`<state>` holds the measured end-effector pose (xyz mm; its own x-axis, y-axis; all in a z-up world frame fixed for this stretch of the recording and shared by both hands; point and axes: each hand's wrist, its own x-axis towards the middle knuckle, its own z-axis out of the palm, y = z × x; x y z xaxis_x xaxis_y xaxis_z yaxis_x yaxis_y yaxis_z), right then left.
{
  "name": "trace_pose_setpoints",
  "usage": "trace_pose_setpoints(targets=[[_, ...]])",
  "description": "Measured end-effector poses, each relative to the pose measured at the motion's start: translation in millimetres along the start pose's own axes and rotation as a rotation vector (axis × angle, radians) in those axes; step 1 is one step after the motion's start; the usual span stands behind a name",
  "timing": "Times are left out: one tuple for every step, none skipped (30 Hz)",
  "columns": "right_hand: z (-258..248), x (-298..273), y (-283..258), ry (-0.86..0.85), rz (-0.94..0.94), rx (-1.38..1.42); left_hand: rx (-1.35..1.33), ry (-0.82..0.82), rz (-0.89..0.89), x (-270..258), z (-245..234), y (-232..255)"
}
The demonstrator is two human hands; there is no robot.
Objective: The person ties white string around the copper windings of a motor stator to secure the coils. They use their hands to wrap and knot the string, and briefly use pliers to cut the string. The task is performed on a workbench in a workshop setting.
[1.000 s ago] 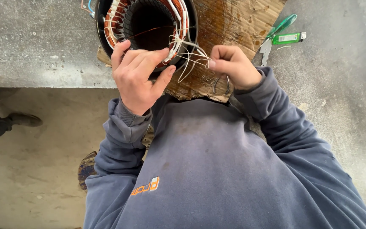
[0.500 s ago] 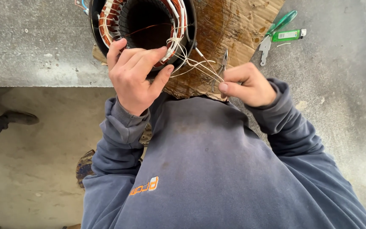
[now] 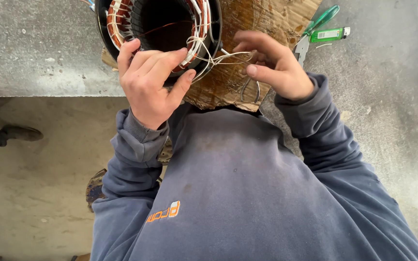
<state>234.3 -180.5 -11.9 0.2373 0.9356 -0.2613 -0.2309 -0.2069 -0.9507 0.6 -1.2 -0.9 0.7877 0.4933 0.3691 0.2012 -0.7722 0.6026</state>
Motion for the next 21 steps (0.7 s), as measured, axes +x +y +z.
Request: trace_pose_setpoints(targets=[[-6, -1, 3, -0.001, 0.000, -0.001, 0.000, 0.002, -0.001, 0, 0, 0], [-12, -1, 5, -0.113, -0.025, -0.054, -0.002, 0.002, 0.001, -1, 0, 0], [-18, -1, 8, -0.226, -0.050, -0.108, -0.003, 0.003, 0.003, -1, 0, 0], [-20, -1, 8, -0.229, -0.050, -0.109, -0.002, 0.006, 0.001, -1, 0, -1], [-22, -2, 9, -0.225, -0.046, -0.184, -0.004, 0.007, 0.007, -1, 0, -1], [-25, -3, 9, -0.221, -0.041, -0.259, -0.007, 0.008, 0.012, -1, 0, -1], [-29, -7, 14, -0.226, -0.041, -0.259, -0.005, 0.011, 0.008, -1, 0, -1], [-33, -10, 18, -0.259, -0.071, -0.217, -0.006, 0.008, 0.006, 0, 0, -1], [-37, -14, 23, -0.290, -0.100, -0.174, -0.007, 0.004, 0.004, 0, 0, -1], [-36, -22, 26, -0.294, -0.098, -0.173, -0.006, 0.004, 0.000, -2, -1, -1], [-36, -30, 29, -0.257, -0.155, -0.108, -0.010, 0.001, 0.000, -1, -1, -1], [-36, -38, 32, -0.221, -0.213, -0.042, -0.014, -0.003, -0.001, -1, 0, -1], [-31, -48, 36, -0.220, -0.210, -0.040, -0.015, -0.006, -0.002, -2, 0, -1], [-27, -58, 39, -0.161, -0.202, -0.020, -0.008, 0.002, 0.003, -2, 0, -2], [-22, -68, 42, -0.100, -0.193, -0.001, -0.002, 0.011, 0.011, -2, 1, -2], [-18, -76, 46, -0.096, -0.191, -0.001, -0.005, 0.007, 0.012, -2, 2, -2], [-14, -83, 51, 0.038, -0.189, -0.005, -0.002, 0.005, 0.006, -2, 1, -2], [-9, -90, 55, 0.172, -0.186, -0.010, 0.000, 0.003, 0.000, -2, 1, -2], [-9, -93, 56, 0.175, -0.186, -0.009, -0.001, 0.001, 0.001, -2, 1, -2], [-8, -96, 56, 0.174, -0.198, -0.085, -0.004, -0.001, 0.004, -2, 1, -2], [-8, -98, 56, 0.170, -0.208, -0.160, -0.006, -0.003, 0.005, -2, 1, -1]])
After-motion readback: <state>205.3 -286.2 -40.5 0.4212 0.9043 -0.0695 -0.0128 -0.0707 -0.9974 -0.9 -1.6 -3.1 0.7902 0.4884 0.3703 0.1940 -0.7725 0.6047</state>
